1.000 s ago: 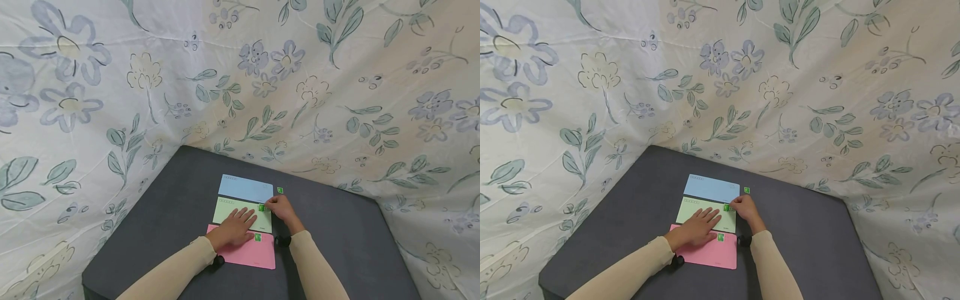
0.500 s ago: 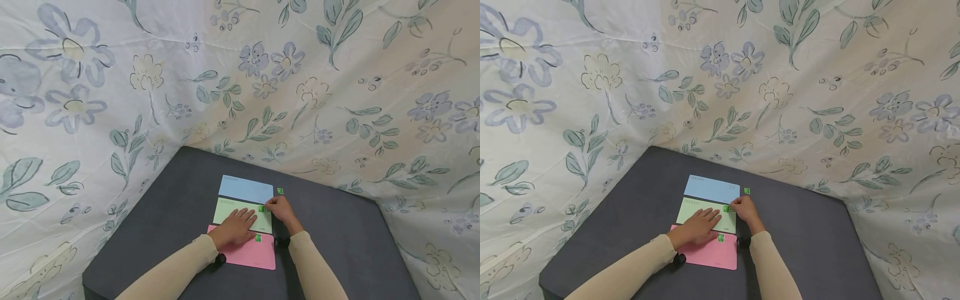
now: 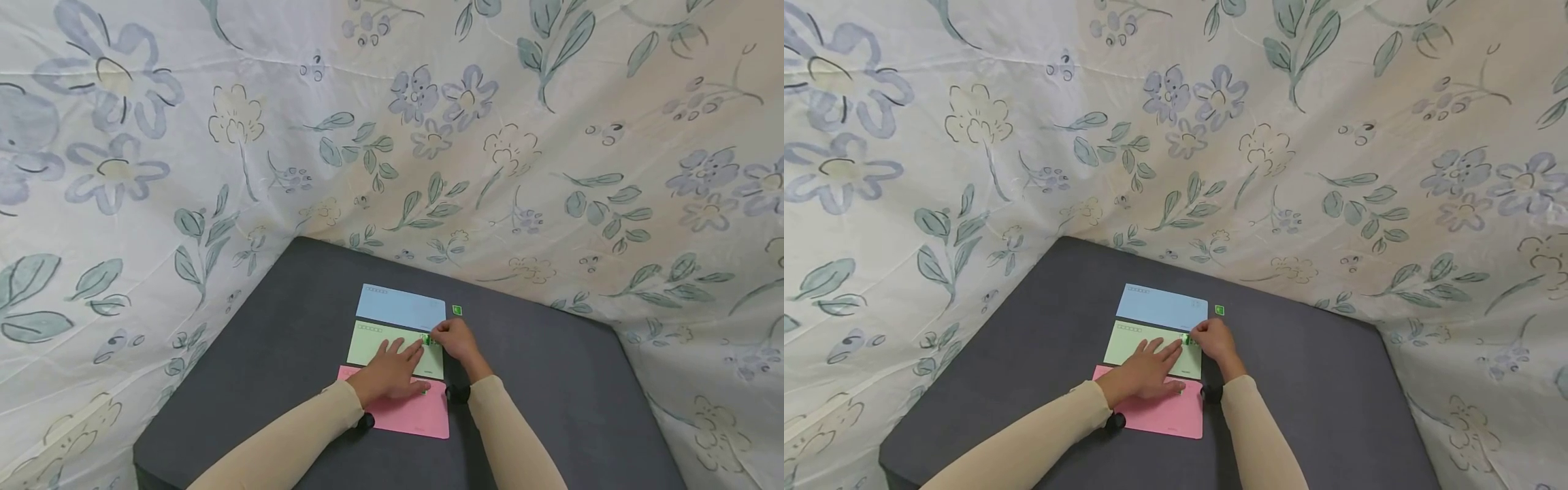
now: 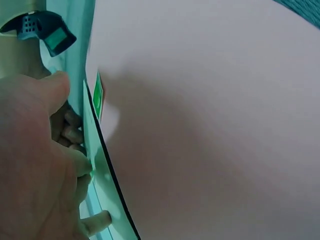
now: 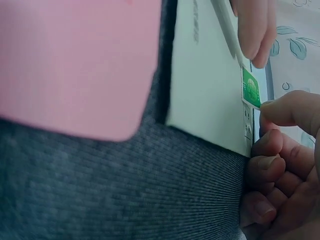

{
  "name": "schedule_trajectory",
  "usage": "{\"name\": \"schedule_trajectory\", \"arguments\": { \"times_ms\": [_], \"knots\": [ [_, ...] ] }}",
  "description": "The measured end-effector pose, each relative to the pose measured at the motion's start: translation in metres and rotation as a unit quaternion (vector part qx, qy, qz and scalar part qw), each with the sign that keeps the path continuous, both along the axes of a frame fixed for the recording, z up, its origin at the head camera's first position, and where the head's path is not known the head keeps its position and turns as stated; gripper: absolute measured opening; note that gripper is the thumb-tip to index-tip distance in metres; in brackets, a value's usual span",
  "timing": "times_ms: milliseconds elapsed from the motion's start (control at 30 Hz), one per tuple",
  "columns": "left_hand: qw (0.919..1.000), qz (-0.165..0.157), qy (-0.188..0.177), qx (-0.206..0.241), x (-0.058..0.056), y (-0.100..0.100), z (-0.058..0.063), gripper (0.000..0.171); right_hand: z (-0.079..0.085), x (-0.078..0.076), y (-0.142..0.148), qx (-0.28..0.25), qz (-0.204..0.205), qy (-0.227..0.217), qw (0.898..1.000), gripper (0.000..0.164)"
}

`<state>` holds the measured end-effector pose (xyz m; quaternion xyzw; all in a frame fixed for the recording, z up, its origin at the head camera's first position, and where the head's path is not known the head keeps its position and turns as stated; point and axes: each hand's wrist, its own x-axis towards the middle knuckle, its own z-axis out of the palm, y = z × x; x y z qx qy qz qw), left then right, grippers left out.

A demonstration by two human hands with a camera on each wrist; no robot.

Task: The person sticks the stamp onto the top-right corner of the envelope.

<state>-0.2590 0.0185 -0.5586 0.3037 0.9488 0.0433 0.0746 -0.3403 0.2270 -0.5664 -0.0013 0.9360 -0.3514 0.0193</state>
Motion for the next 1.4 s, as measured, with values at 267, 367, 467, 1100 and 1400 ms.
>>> {"name": "schedule_trajectory", "arguments": {
  "times_ms": [267,367,467,1100,1400],
  "knots": [
    [0.9999,0.007,0.005,-0.013,0.0007,0.001,0.0007,0.088,0.0011,0.001,-0.0028,0.004,-0.004,0.001,1.0,0.014],
    [0.9998,0.01,-0.001,-0.015,0.0014,0.0013,0.0016,0.09,0.0013,0.0019,-0.0036,0.008,-0.006,0.002,1.0,0.013],
    [0.9998,0.012,-0.006,-0.016,0.0009,0.0017,0.0015,0.091,0.001,0.0027,-0.0044,0.01,-0.009,0.005,1.0,0.013],
    [0.9996,0.016,-0.018,-0.016,-0.0009,0.0029,0.0037,0.092,-0.0016,0.0042,-0.0051,-0.007,-0.025,0.018,1.0,0.012],
    [0.9995,0.015,-0.019,-0.02,-0.0018,0.0035,0.0033,0.092,-0.0033,0.0046,-0.0036,-0.008,-0.026,0.017,0.999,0.012]
  ]
}}
